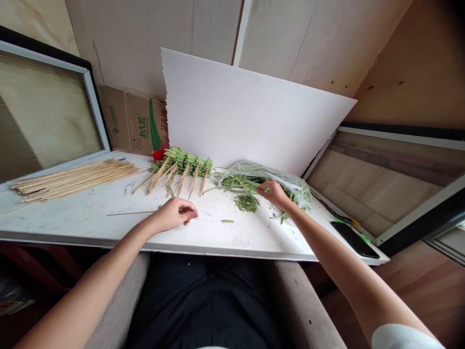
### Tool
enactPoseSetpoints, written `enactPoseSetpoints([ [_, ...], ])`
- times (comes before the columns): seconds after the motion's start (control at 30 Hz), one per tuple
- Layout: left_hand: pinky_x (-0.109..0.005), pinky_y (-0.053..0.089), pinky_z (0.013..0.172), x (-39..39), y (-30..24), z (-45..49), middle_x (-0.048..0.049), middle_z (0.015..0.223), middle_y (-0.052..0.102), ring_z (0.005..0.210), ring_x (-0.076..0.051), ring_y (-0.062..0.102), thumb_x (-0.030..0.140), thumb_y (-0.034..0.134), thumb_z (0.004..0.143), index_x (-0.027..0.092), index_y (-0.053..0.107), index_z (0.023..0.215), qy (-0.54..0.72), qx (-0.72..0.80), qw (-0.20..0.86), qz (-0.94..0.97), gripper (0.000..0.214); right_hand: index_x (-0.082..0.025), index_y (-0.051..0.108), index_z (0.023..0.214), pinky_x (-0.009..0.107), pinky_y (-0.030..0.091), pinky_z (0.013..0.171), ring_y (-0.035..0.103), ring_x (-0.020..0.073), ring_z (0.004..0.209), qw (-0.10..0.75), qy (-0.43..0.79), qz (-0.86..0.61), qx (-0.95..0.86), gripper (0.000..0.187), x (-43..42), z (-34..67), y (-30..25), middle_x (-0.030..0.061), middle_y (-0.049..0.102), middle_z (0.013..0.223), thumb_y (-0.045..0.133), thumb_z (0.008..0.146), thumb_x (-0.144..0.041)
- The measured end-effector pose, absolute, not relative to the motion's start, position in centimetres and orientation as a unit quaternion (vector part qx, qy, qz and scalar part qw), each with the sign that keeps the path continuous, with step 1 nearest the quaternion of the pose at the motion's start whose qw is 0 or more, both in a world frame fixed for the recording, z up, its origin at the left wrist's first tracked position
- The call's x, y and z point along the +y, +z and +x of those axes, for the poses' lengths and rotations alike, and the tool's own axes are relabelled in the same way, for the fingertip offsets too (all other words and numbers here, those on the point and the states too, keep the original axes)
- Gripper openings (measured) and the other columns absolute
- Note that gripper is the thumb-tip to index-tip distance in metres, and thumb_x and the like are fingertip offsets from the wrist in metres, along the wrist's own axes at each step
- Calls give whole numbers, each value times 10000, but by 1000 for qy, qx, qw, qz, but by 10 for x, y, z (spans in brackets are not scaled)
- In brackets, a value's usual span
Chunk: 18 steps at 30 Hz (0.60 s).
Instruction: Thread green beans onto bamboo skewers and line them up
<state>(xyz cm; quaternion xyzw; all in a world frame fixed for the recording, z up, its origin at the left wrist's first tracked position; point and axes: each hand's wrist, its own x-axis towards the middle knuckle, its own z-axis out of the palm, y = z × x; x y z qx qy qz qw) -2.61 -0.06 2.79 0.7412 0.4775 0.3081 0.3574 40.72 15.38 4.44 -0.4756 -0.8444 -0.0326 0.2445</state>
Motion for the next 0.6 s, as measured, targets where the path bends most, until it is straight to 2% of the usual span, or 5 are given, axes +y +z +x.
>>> enactPoseSetpoints([
  [0.2, -275, 512, 659, 3, 24, -29, -45, 688, 738, 668, -199, 685, 451, 715, 864, 180, 796, 903, 309, 472, 354, 746, 286, -191, 820, 969, 447, 540, 823, 657, 330, 956, 222, -21, -456, -862, 295, 148, 409, 37, 124, 792, 943, 660, 964, -439],
  [0.6, -268, 512, 646, 1, 25, -26, -42, 669, 731, 656, -196, 681, 439, 716, 864, 178, 795, 890, 312, 471, 356, 744, 274, -216, 812, 877, 464, 555, 835, 667, 307, 933, 231, -1, -443, -866, 244, 119, 432, 37, 93, 791, 907, 677, 919, -415],
])
